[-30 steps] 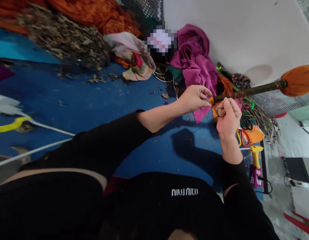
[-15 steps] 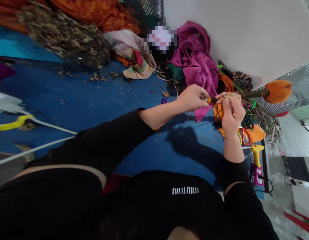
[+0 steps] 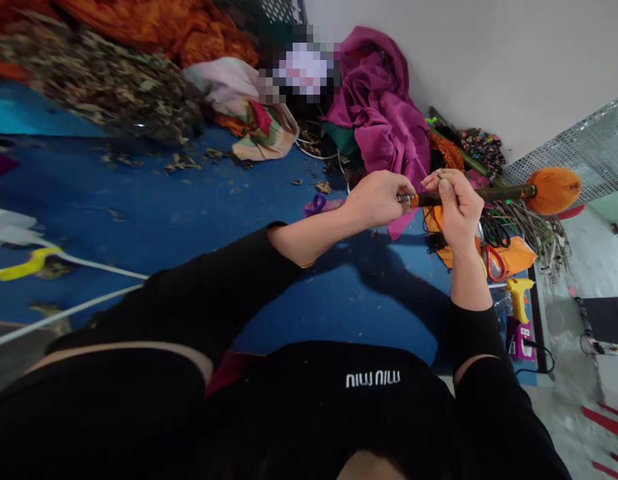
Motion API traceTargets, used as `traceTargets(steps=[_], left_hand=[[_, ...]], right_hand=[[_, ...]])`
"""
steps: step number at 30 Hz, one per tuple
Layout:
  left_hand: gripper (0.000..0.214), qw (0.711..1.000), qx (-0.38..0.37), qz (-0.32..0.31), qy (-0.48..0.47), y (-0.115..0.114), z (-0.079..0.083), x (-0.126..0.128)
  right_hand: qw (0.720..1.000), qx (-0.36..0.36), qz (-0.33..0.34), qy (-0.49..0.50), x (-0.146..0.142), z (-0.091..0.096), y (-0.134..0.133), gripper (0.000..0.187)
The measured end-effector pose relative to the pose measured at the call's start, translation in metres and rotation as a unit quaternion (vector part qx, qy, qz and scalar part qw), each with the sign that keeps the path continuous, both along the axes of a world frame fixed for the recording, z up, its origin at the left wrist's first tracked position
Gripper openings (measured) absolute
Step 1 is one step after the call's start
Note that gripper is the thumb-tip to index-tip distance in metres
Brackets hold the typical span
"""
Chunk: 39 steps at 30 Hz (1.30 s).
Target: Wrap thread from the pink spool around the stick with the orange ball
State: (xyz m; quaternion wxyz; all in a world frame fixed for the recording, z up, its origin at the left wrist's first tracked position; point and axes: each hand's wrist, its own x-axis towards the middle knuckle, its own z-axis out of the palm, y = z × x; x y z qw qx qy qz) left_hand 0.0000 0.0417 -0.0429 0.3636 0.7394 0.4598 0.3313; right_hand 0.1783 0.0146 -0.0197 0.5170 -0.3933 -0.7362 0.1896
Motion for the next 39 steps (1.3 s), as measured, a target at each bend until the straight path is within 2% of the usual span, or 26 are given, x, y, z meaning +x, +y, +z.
traceTargets(steps=[7, 16, 20, 27, 31, 35, 39], left_hand=[[0.038, 0.993, 0.048, 0.016, 0.106, -0.011, 0.005, 0.001], [0.05, 0.967, 0.136, 0.017, 0.213, -0.02, 0.007, 0.003], [0.049, 0.965, 0.155, 0.011, 0.212, -0.019, 0.002, 0.002], [0.04, 0.974, 0.162, -0.008, 0.156, -0.017, -0.003, -0.001], [0.035, 0.975, 0.159, -0.003, 0.158, -0.013, -0.002, -0.004], [0.031, 0.986, 0.126, 0.036, 0.101, -0.003, 0.003, -0.014], [0.028, 0.991, 0.095, 0.071, 0.056, 0.011, 0.014, -0.031]], right_hand=[[0.996, -0.064, -0.03, -0.051, 0.006, -0.007, 0.007, 0.054], [0.993, -0.087, -0.052, -0.058, 0.009, -0.01, 0.009, 0.056], [0.993, -0.101, -0.045, -0.04, 0.012, -0.009, 0.011, 0.056], [0.991, -0.125, -0.027, -0.028, 0.011, -0.013, 0.014, 0.05], [0.991, -0.13, -0.008, 0.036, 0.015, -0.011, 0.017, 0.051], [0.983, -0.125, -0.038, 0.127, 0.044, 0.011, 0.014, 0.045], [0.976, -0.127, -0.066, 0.166, 0.106, 0.04, 0.002, 0.029]])
